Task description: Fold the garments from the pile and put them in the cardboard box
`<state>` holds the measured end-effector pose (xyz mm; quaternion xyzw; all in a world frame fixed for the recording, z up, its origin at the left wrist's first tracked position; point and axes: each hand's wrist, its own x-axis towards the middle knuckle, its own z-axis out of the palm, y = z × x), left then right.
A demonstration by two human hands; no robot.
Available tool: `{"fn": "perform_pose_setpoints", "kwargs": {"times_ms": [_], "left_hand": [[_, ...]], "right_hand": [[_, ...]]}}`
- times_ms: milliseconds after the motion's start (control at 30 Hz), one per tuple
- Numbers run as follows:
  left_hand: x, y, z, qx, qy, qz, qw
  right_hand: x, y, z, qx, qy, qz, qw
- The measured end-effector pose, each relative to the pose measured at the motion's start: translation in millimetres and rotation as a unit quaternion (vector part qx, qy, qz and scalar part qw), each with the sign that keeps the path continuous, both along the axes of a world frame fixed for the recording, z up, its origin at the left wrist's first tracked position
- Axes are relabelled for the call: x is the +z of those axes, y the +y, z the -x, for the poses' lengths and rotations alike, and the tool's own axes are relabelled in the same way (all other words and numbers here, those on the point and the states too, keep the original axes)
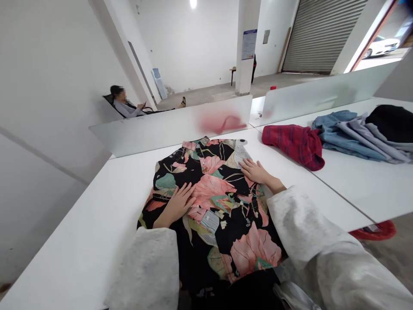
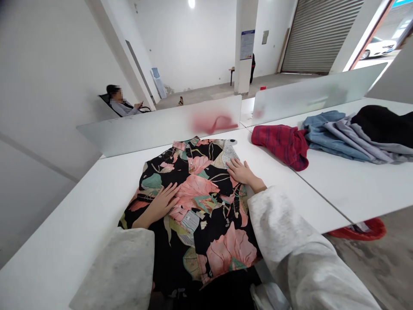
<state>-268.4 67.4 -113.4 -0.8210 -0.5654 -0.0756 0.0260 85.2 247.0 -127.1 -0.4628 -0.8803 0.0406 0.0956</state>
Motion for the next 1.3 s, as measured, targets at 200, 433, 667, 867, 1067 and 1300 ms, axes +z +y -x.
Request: {"fn": "perform_pose_setpoints", "kwargs": {"times_ms": [200,433,667,867,1067,1300], "left_hand": [[-2.1,2.4,-0.9,0.005,-0.002,-0.004,1.000],[4.0,4.5,-6.6,0.015,-0.033,-0.013,0.999],[25.9,-21.0,-17.1,0.168,-0.110,0.028,0.979],[108.6,-95.1,-61.1,0.121,-0.174,-0.003,0.977],[145.3,-173.0,-103.3,0.227,-0.458,-0.328,0.794],[51.5,-224.0,-94.8,0.392,-0.555,-0.459,0.573]], "right_hand": [[-5.1,-1.6,3.2,-0.011,-0.007,-0.039,0.999],[-0.8,-7.8,7.1,-0.010,0.002,-0.042,0.999],[5.8,3.5,-10.6,-0.045,0.362,0.070,0.929],[8.1,-4.9,-28.9,-0.077,0.454,0.126,0.879],[17.2,-52.5,-50.5,-0.051,0.425,0.193,0.883],[22.2,-186.2,-104.4,-0.053,0.537,0.242,0.806]]}}
